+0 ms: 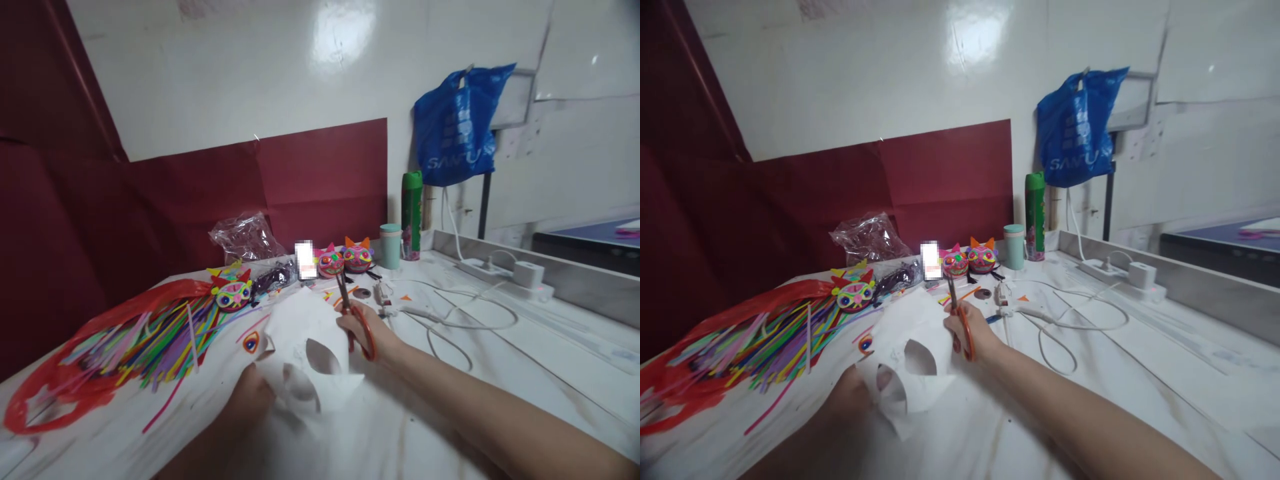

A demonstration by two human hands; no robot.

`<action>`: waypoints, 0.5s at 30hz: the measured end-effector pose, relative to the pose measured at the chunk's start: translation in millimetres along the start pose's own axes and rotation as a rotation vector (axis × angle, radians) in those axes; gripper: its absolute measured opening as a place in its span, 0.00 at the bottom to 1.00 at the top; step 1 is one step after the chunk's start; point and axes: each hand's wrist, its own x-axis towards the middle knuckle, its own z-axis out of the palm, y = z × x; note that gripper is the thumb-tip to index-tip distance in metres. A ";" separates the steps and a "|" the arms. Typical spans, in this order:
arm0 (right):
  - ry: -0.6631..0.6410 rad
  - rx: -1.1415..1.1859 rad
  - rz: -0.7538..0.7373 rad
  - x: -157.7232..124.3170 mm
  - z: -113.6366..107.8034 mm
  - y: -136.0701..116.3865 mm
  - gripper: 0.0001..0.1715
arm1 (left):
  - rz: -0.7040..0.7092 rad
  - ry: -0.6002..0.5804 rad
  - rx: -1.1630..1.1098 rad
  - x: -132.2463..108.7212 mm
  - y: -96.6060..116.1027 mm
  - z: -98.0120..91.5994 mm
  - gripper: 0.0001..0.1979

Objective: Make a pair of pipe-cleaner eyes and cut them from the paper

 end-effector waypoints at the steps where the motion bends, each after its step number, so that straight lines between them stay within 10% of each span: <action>1: 0.025 0.003 -0.015 3.0 -3.4 -2.5 0.13 | 0.032 0.057 0.095 1.9 -2.2 -1.9 0.18; 5: 0.060 0.013 -0.039 10.3 -11.9 -7.2 0.12 | 0.393 0.264 0.552 2.7 -5.8 -7.1 0.42; 10: 0.022 0.021 -0.020 4.9 -6.5 -4.6 0.15 | 0.690 0.130 0.719 4.6 -0.5 -1.5 0.30; 15: -0.035 0.063 -0.069 -0.1 -1.7 -8.3 0.16 | 0.005 0.097 -0.031 25.3 5.9 7.3 0.08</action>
